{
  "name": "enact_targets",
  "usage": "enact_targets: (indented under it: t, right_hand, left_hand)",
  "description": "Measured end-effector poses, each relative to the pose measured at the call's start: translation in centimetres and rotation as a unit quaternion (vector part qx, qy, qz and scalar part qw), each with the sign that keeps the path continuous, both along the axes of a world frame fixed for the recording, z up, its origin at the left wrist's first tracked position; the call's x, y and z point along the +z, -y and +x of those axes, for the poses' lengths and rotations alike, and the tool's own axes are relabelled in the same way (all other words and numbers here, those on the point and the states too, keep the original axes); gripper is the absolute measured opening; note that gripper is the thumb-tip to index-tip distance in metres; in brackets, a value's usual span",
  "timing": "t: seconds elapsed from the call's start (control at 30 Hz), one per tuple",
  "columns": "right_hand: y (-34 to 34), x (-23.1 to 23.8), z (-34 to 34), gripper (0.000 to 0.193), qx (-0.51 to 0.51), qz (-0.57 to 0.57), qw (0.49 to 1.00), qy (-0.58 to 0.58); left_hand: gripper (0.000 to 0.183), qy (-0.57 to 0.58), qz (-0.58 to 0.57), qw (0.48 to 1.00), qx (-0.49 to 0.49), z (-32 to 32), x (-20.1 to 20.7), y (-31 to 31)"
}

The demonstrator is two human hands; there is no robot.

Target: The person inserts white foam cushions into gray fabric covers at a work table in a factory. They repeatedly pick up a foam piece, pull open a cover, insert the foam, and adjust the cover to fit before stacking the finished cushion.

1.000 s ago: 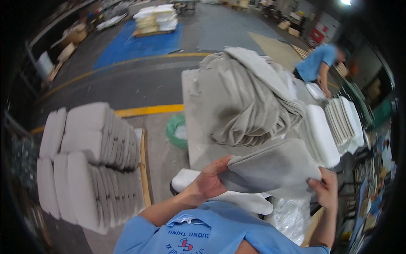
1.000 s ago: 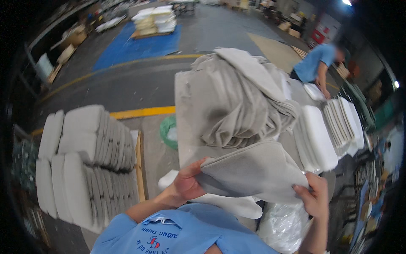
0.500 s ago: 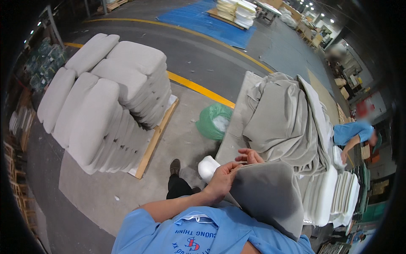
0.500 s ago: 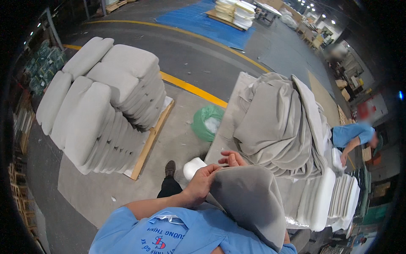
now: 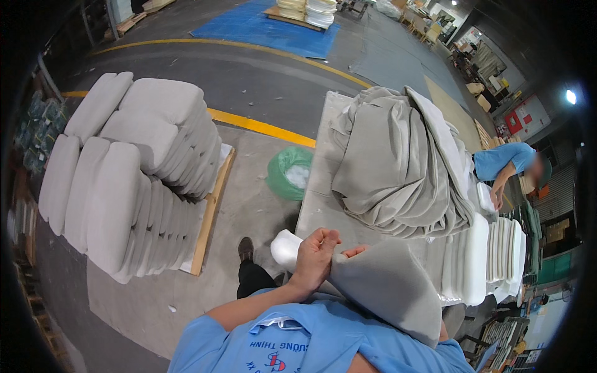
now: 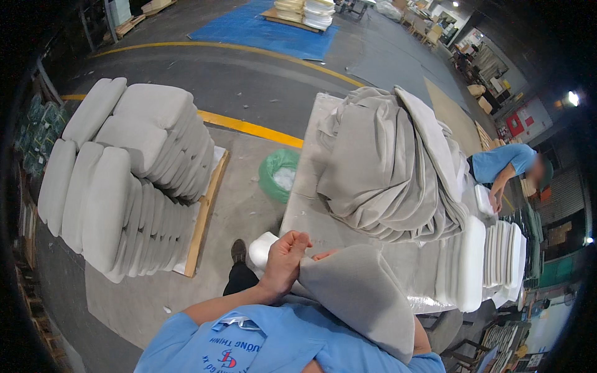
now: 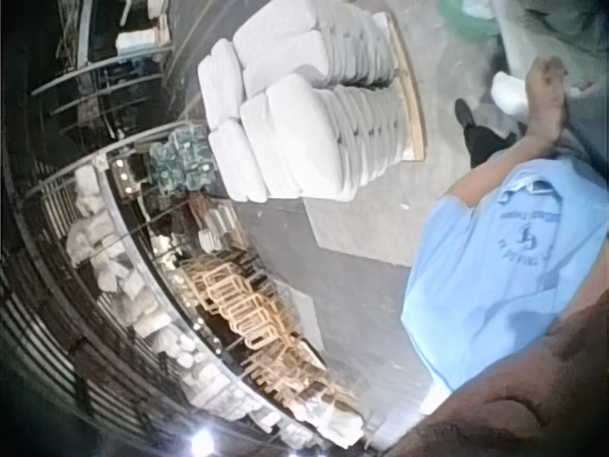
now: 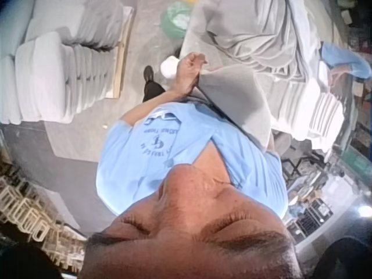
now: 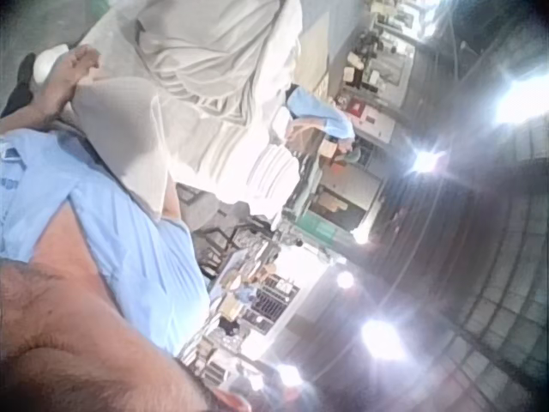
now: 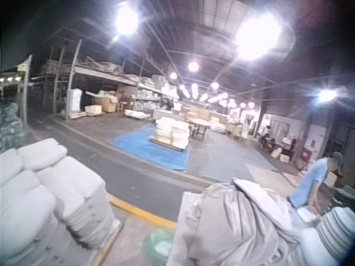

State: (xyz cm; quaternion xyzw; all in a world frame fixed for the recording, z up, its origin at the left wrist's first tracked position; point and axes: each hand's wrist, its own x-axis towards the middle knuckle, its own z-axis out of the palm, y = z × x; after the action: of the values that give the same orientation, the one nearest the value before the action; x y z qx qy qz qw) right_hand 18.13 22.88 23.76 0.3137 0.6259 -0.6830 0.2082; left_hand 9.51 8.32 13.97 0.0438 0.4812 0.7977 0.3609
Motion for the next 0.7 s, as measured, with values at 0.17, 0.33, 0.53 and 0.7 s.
enact_targets:
  t: [0.17, 0.33, 0.53, 0.7]
  right_hand:
    - [1.4, 0.2, -1.5, 0.024, 0.018, 0.004, 0.999, 0.046]
    - [1.3, -0.5, -1.9, 0.019, 0.024, -0.038, 0.999, -0.017]
    - [0.0, -2.0, -3.3, 0.013, 0.054, -0.132, 0.990, 0.009]
    - [-1.2, -4.1, -5.2, 0.014, 0.081, -0.228, 0.970, 0.020]
  left_hand:
    - [0.041, 0.205, 0.096, 0.969, -0.093, -1.1, 0.8, 2.5]
    - [0.040, 0.289, 0.157, 0.918, -0.219, -0.3, 0.1, 5.4]
    - [0.027, 0.278, 0.200, 0.909, -0.236, 0.5, -1.8, 5.9]
    - [0.020, 0.180, 0.124, 0.975, -0.033, 1.3, -1.4, 5.9]
